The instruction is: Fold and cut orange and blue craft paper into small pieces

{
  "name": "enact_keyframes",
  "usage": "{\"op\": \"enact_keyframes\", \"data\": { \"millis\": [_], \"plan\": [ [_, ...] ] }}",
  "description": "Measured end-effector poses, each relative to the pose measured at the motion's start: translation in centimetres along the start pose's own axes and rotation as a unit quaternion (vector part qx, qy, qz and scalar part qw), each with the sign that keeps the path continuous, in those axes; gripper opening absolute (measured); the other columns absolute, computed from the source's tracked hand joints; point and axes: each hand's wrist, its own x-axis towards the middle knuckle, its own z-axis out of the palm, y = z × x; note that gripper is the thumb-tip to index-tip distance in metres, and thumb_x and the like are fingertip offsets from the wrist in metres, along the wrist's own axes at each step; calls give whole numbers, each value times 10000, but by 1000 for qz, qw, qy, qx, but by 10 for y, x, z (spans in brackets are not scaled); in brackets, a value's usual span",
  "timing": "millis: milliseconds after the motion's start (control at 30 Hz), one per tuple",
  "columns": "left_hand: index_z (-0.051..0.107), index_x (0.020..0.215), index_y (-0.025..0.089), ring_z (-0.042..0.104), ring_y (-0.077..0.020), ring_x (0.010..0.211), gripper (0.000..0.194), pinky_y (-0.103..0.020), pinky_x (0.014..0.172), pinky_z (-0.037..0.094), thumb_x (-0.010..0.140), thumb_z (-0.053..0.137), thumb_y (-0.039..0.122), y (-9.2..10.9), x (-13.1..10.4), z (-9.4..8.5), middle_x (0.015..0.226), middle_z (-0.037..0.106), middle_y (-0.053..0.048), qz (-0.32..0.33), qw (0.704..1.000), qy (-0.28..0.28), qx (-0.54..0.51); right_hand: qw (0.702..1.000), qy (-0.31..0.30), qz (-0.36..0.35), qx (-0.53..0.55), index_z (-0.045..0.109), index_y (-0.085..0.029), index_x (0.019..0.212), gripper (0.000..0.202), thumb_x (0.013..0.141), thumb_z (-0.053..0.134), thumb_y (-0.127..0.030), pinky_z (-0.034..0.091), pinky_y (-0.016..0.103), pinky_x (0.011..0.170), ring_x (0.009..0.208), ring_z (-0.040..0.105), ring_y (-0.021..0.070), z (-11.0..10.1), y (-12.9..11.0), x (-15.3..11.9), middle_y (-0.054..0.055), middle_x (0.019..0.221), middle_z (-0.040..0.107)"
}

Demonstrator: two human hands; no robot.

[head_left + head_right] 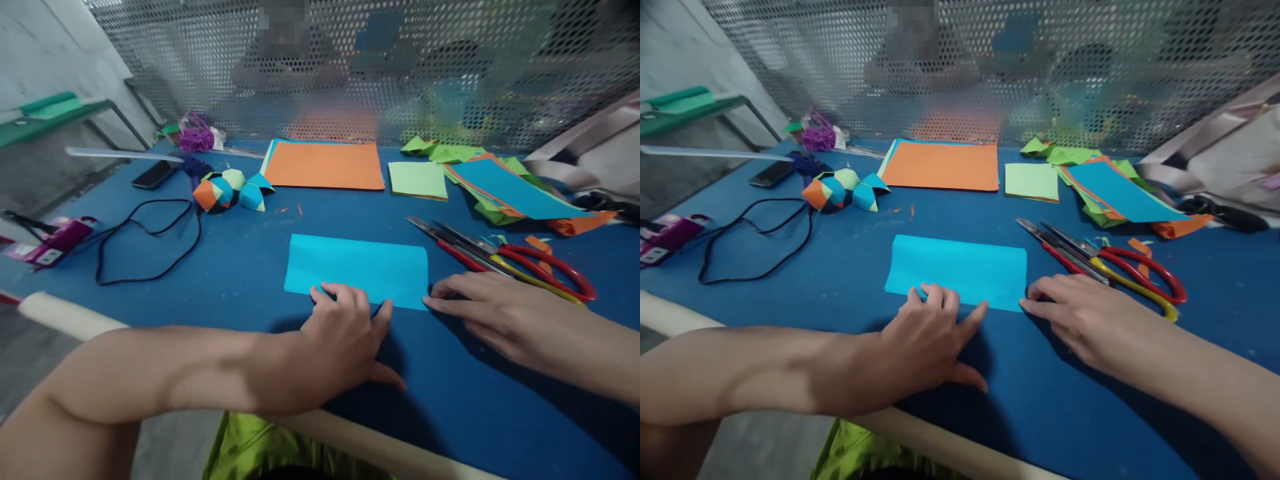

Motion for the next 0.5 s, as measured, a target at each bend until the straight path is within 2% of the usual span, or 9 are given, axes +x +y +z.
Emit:
{"op": "enact_keyframes", "data": {
  "millis": [133, 233, 367, 500],
  "plan": [
    [414, 1506, 194, 639, -469, 1080, 948, -560, 742, 592, 803, 386, 829, -1, -4, 1, 1194, 653, -259, 9, 1000, 1, -5, 999, -26, -23, -39, 738, -240, 1097, 438, 944, 348, -112, 599, 373, 729, 899, 704, 240, -2, 1, -1, 107, 1039, 719],
    [398, 1513, 188, 629, -475, 1095, 937, -564, 742, 591, 822, 361, 820, -2, -5, 0, 1237, 632, -259, 10, 1000, -8, -8, 997, -22, -42, -54, 744, -226, 1092, 435, 945, 349, -116, 605, 347, 717, 887, 708, 230, -4, 3, 1, 116, 1028, 721],
    [402, 1506, 172, 613, -481, 1119, 932, -575, 760, 582, 833, 336, 814, -4, -5, -2, 1285, 599, -276, 20, 1000, -8, -4, 998, -23, -42, -37, 743, -224, 1099, 425, 941, 364, -117, 607, 332, 731, 896, 709, 227, -4, 5, 1, 129, 1034, 720],
    [415, 1497, 187, 613, -465, 1117, 924, -547, 753, 582, 830, 330, 820, -4, -5, -4, 1312, 582, -271, 16, 1000, -21, -8, 999, -36, -24, -5, 727, -261, 1148, 422, 933, 391, -124, 614, 366, 743, 916, 706, 246, -3, 7, -2, 131, 1061, 718]
  ]
}}
